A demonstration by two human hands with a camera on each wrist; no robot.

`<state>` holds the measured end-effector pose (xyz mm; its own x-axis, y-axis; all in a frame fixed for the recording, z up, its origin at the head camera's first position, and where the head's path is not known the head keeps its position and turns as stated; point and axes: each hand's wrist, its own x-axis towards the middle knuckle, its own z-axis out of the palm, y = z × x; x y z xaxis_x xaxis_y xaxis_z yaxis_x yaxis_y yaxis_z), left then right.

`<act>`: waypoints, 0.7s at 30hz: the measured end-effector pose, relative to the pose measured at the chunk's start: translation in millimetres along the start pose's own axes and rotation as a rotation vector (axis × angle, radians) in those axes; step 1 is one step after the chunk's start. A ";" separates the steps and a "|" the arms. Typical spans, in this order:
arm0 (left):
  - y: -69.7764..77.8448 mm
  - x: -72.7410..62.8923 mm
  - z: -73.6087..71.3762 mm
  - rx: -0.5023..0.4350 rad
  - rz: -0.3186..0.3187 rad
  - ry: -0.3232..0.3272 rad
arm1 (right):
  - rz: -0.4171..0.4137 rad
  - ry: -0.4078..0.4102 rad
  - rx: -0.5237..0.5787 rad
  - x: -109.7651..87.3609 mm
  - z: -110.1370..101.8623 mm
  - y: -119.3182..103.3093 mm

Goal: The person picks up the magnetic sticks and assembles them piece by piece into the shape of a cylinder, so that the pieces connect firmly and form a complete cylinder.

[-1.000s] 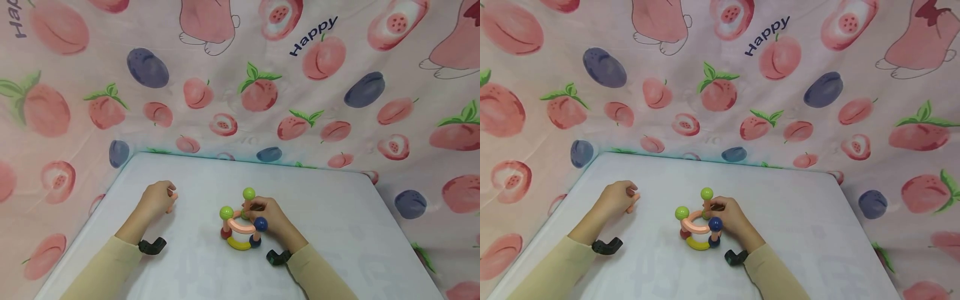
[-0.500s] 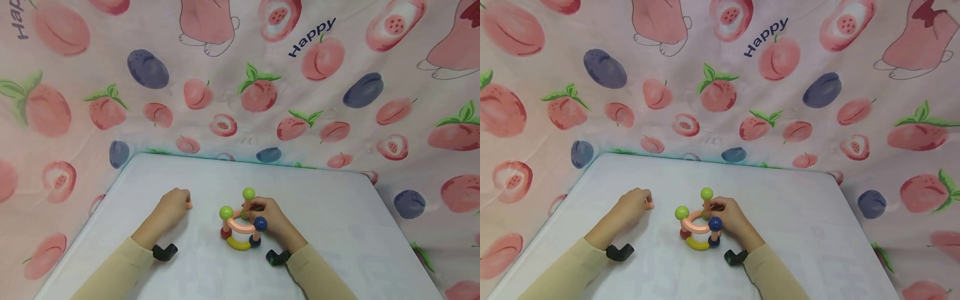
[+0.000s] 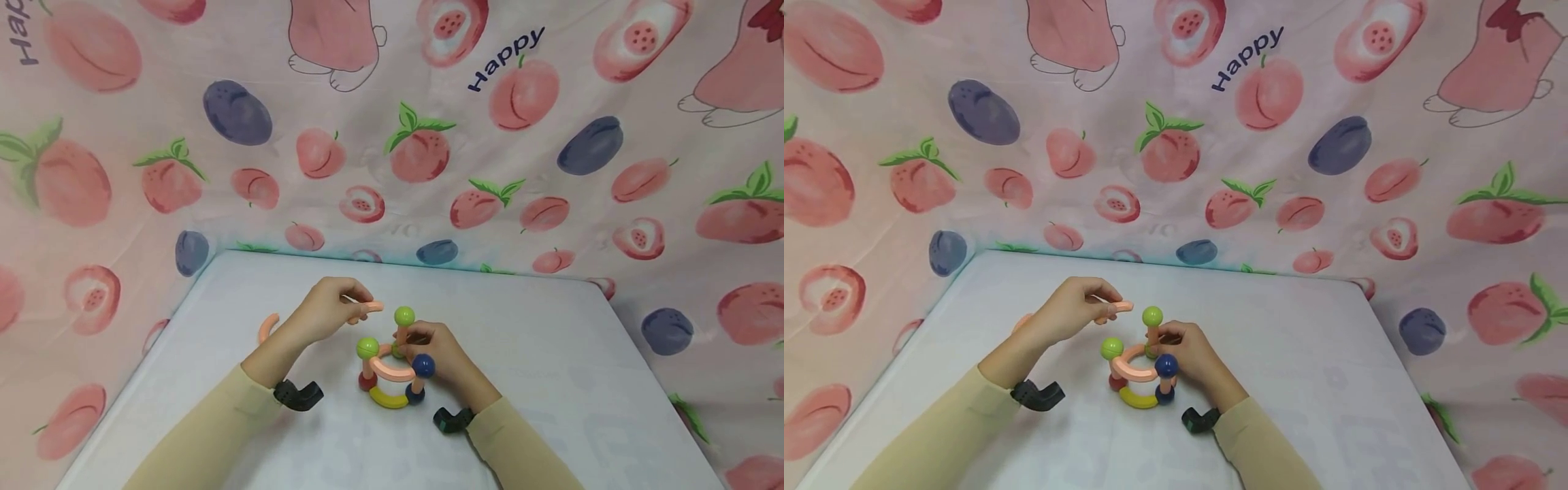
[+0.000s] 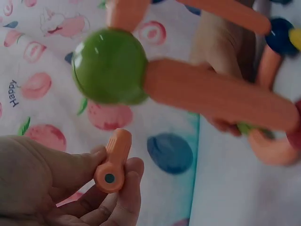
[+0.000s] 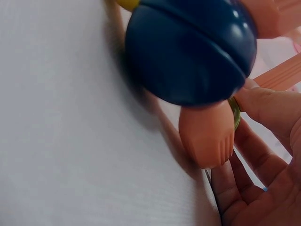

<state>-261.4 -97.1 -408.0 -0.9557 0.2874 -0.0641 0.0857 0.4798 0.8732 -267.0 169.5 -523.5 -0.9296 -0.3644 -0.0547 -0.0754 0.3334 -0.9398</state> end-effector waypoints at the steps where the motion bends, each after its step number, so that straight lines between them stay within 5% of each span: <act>1: 4.0 1.3 1.9 -0.019 0.008 -0.012 | -0.002 -0.001 -0.001 0.2 0.1 0.3; 6: 14.3 5.4 10.0 -0.081 0.014 -0.039 | -0.009 -0.002 -0.005 -0.5 0.6 -1.4; 21: 13.6 1.8 18.4 -0.190 -0.055 -0.067 | -0.020 -0.005 -0.001 -0.1 -0.3 -1.5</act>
<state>-256.8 -74.8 -405.2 -0.9361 0.3224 -0.1406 -0.0268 0.3330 0.9425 -266.9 169.4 -522.0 -0.9262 -0.3751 -0.0372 -0.0946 0.3269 -0.9403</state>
